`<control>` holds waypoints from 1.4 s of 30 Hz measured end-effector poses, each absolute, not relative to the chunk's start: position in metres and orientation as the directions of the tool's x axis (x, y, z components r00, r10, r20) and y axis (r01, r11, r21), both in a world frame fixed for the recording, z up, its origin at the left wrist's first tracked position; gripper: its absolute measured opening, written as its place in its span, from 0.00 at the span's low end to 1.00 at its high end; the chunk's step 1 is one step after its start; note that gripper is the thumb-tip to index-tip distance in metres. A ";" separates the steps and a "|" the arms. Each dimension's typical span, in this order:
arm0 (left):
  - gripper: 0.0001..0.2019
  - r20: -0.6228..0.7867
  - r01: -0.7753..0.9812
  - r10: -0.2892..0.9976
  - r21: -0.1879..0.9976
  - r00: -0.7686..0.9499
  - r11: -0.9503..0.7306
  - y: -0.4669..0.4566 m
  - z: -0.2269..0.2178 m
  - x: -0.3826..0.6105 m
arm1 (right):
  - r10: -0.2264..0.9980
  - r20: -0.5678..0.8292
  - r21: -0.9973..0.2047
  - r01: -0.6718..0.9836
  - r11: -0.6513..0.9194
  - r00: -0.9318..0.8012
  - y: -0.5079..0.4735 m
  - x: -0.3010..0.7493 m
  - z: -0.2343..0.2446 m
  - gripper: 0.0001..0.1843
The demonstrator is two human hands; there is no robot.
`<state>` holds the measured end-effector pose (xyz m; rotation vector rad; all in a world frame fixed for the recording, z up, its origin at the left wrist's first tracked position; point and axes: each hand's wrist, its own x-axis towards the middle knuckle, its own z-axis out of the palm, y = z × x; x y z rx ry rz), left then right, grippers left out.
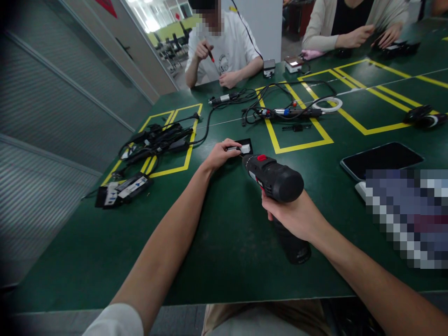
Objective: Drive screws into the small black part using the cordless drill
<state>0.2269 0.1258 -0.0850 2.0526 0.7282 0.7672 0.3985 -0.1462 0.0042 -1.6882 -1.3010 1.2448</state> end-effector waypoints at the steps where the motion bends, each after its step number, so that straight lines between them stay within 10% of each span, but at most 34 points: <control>1: 0.15 0.261 0.221 0.715 0.834 0.649 -0.505 0.126 -0.085 0.227 | 0.956 -0.288 -0.897 0.335 -0.288 0.051 -0.146 0.399 0.004 0.09; 42: 0.16 0.280 0.226 0.707 0.816 0.650 -0.532 0.126 -0.086 0.226 | 0.954 -0.297 -0.904 0.309 -0.296 0.044 -0.146 0.398 0.005 0.05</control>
